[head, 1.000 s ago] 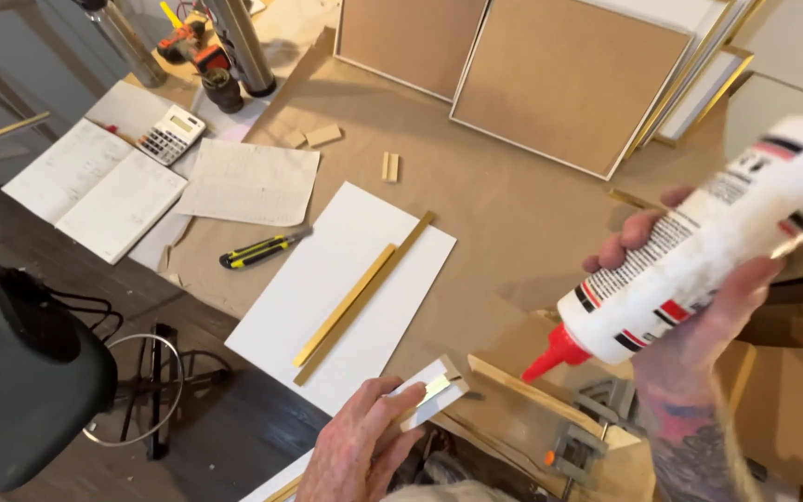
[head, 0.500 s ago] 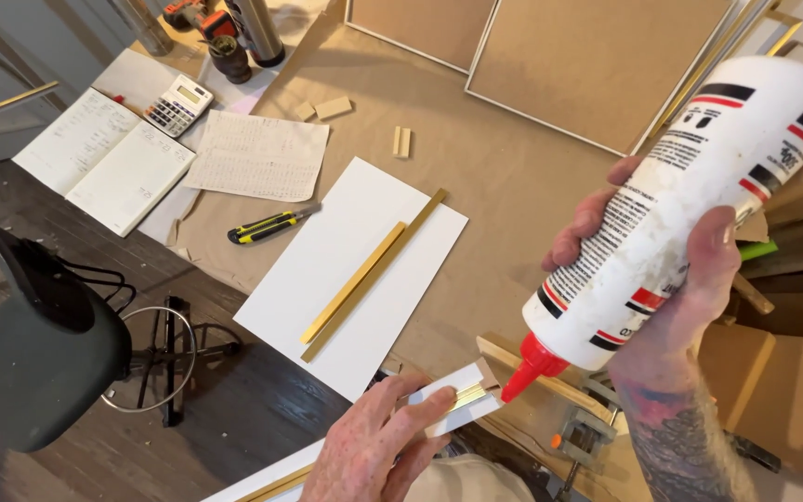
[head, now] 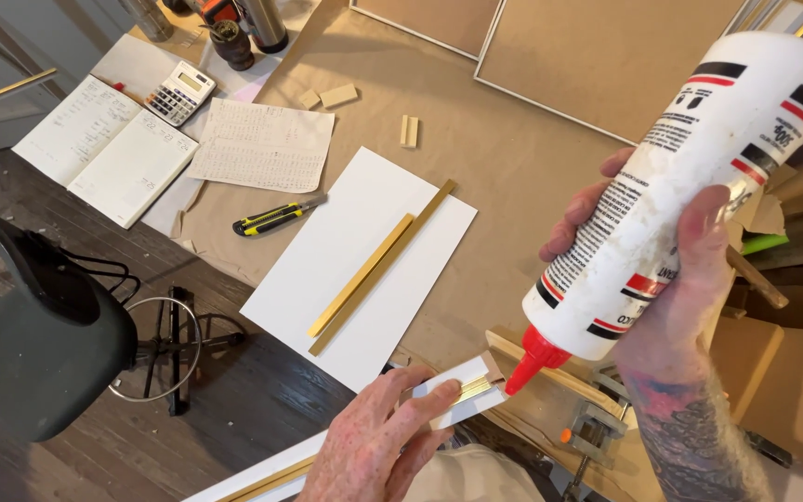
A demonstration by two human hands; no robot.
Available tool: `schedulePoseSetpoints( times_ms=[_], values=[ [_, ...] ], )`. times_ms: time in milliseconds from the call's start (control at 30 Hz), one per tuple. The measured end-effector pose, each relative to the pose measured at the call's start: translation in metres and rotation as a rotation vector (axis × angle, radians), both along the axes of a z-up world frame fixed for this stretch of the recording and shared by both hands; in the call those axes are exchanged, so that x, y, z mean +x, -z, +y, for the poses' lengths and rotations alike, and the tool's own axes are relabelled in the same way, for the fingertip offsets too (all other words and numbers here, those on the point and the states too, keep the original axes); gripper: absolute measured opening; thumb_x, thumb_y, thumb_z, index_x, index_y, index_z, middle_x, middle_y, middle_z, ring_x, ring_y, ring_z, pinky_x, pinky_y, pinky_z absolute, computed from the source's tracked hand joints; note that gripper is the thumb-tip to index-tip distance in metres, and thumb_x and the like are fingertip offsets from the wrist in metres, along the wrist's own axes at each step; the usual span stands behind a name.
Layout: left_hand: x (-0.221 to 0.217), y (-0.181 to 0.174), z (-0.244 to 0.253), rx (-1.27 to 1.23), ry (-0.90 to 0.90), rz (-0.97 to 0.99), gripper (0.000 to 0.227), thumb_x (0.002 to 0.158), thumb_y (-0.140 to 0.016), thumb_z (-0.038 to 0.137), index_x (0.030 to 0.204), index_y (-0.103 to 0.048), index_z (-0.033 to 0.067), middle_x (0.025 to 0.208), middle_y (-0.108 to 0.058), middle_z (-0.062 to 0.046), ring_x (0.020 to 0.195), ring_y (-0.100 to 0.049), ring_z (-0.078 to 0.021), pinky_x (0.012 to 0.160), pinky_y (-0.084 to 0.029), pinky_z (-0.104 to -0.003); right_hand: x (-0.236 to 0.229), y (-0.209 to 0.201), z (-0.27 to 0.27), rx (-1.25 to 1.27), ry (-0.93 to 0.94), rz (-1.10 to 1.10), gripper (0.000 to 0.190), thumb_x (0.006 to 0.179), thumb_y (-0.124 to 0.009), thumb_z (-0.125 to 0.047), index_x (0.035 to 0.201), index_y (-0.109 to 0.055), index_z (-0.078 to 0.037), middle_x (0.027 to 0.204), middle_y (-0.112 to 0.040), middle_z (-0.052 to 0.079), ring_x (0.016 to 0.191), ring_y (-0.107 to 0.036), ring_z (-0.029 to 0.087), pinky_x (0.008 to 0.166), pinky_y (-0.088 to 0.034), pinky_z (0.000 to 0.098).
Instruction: Assembling small wooden frames by applying glue to joints and securing them in a corner clamp.
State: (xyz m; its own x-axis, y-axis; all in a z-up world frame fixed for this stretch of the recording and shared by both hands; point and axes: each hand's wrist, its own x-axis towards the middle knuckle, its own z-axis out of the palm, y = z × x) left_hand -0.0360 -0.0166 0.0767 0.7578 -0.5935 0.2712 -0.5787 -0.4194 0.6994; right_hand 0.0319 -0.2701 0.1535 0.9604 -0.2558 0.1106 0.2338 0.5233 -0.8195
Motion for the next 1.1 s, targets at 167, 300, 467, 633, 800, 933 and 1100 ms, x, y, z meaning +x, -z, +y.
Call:
schedulePoseSetpoints(
  times_ms=[167,300,467,633,800,933,1100],
  values=[
    [0.002,0.000,0.003,-0.021,0.006,-0.017,0.039,0.100,-0.066,0.013,0.136,-0.050,0.0166,0.128,-0.061,-0.019,0.104,-0.065,-0.0331,0.077,-0.057,-0.043,0.003,-0.004,0.006,-0.070,0.016,0.010,0.076,0.076,-0.085,-0.063,0.119,-0.060,-0.006,0.091,-0.070,0.011,0.073,-0.070,0.025,0.065,-0.060,0.0396],
    [0.003,-0.001,0.006,-0.039,0.002,-0.010,0.041,0.100,-0.066,0.011,0.137,-0.050,0.0168,0.129,-0.062,-0.020,0.105,-0.065,-0.0327,0.077,-0.057,-0.043,0.006,-0.001,0.007,-0.036,-0.009,0.011,0.072,0.077,-0.086,-0.062,0.117,-0.061,-0.006,0.091,-0.070,0.011,0.074,-0.070,0.026,0.065,-0.059,0.0396],
    [0.003,0.002,0.008,-0.038,0.005,-0.029,0.042,0.100,-0.066,0.012,0.138,-0.048,0.0169,0.128,-0.062,-0.020,0.102,-0.065,-0.0321,0.076,-0.058,-0.042,0.010,0.005,0.005,-0.028,-0.049,-0.014,0.078,0.077,-0.089,-0.062,0.121,-0.059,-0.006,0.094,-0.070,0.011,0.077,-0.070,0.026,0.068,-0.059,0.0401],
    [0.003,0.003,0.011,-0.042,0.013,-0.051,0.045,0.101,-0.067,0.014,0.141,-0.047,0.0171,0.128,-0.063,-0.021,0.105,-0.066,-0.0326,0.078,-0.059,-0.042,0.014,0.008,0.007,0.022,-0.069,-0.022,0.073,0.079,-0.089,-0.057,0.121,-0.060,-0.006,0.095,-0.070,0.013,0.077,-0.071,0.028,0.067,-0.059,0.0410],
    [0.002,0.002,0.012,-0.049,0.006,-0.054,0.046,0.101,-0.067,0.013,0.142,-0.046,0.0161,0.128,-0.063,-0.022,0.105,-0.066,-0.0334,0.079,-0.058,-0.042,0.016,0.005,0.009,0.000,-0.061,-0.015,0.072,0.079,-0.088,-0.058,0.121,-0.061,-0.006,0.095,-0.071,0.012,0.077,-0.072,0.028,0.067,-0.060,0.0410],
    [0.002,0.010,0.015,-0.057,0.013,-0.089,0.046,0.101,-0.068,0.014,0.142,-0.047,0.0146,0.127,-0.062,-0.022,0.107,-0.066,-0.0338,0.081,-0.059,-0.042,0.019,0.006,0.010,-0.025,-0.060,-0.025,0.072,0.080,-0.086,-0.060,0.121,-0.061,-0.007,0.095,-0.071,0.011,0.076,-0.072,0.028,0.066,-0.059,0.0402],
    [0.001,0.014,0.015,-0.042,0.012,-0.087,0.049,0.101,-0.069,0.015,0.144,-0.047,0.0155,0.125,-0.062,-0.022,0.099,-0.066,-0.0329,0.076,-0.058,-0.042,0.022,0.003,0.014,-0.080,-0.016,-0.005,0.076,0.077,-0.085,-0.065,0.120,-0.061,-0.008,0.093,-0.070,0.010,0.074,-0.071,0.027,0.065,-0.059,0.0388]
  ],
)
